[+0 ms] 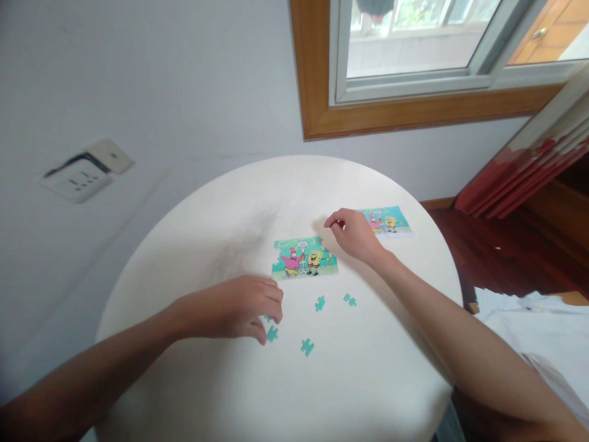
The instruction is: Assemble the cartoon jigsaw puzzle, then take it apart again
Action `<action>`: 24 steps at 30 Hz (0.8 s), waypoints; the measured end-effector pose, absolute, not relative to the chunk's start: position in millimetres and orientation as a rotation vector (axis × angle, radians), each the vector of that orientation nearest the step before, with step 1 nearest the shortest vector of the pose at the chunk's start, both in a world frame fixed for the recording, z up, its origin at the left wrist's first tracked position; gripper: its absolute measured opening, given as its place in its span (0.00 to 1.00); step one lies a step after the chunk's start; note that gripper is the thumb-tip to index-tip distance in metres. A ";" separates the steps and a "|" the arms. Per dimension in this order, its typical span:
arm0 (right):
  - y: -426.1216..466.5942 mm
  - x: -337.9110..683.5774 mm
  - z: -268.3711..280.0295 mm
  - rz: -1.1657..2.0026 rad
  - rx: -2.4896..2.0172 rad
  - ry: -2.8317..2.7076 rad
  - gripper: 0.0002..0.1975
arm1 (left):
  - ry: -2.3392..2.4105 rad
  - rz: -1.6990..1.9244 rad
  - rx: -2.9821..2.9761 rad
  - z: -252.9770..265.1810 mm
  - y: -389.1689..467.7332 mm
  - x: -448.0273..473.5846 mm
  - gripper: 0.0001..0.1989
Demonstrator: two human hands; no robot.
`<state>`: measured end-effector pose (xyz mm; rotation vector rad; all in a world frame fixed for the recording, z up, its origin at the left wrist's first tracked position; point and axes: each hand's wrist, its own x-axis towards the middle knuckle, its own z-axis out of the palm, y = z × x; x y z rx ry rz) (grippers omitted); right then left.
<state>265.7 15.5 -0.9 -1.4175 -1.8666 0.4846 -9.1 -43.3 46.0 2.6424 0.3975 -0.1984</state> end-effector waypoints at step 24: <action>14.3 259.5 -4.9 0.499 -1.408 -1.895 0.14 | 0.300 -0.217 2.684 33.0 -53.7 -6.9 0.06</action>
